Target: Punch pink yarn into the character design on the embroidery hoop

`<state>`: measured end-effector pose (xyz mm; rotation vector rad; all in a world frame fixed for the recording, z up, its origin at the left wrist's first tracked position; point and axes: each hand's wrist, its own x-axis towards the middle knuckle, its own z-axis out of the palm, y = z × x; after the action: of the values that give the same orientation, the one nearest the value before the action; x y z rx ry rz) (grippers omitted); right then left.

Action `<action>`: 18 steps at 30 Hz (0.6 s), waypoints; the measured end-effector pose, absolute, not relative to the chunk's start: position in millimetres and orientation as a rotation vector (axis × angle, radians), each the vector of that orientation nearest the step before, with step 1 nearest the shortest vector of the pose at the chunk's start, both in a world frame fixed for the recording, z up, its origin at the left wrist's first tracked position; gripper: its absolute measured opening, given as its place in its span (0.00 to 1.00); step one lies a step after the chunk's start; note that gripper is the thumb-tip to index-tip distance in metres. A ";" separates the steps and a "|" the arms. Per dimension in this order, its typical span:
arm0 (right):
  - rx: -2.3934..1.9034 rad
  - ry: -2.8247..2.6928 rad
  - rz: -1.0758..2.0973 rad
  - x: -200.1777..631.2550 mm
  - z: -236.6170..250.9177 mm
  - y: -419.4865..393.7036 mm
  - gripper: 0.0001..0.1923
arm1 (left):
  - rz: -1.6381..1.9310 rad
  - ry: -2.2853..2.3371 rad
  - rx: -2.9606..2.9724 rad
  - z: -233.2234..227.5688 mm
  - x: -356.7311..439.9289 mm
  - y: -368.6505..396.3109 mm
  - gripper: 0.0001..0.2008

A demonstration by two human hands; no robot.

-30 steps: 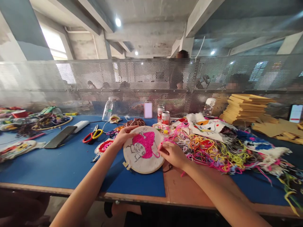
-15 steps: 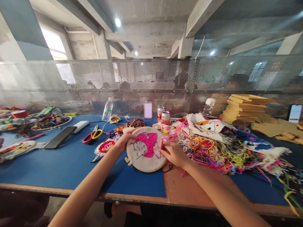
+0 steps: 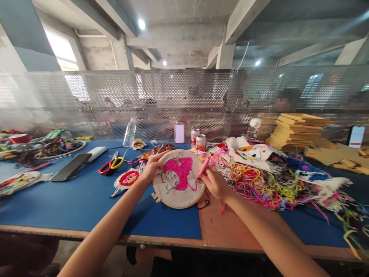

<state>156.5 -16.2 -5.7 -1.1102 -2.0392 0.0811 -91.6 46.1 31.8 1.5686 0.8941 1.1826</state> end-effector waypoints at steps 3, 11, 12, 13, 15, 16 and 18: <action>-1.099 -2.028 0.111 157.1 -4.4 -16.9 0.05 | 1.178 0.852 1.602 30.8 -92.3 47.3 0.35; -1.061 -2.034 0.135 157.0 -3.0 -17.8 0.07 | 1.202 0.852 1.610 28.8 -93.2 48.7 0.36; -1.051 -2.039 0.123 157.0 -2.6 -17.8 0.07 | 1.204 0.846 1.614 29.0 -93.2 48.5 0.36; -1.031 -2.052 0.111 157.0 -2.3 -17.5 0.07 | 1.200 0.838 1.614 29.1 -93.2 48.2 0.36; -0.986 -2.104 0.101 157.2 -1.7 -16.8 0.06 | 1.190 0.826 1.602 29.4 -93.2 47.7 0.36; -0.967 -2.134 0.101 157.4 -1.4 -16.3 0.05 | 1.188 0.822 1.593 29.4 -93.2 47.6 0.35; -0.949 -2.195 0.084 157.4 -1.2 -15.3 0.04 | 1.190 0.815 1.571 29.2 -93.2 47.5 0.35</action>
<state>157.4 -15.3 -1.2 -0.9491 -2.1947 0.0837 -93.2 47.5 29.2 1.5709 0.8153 1.1903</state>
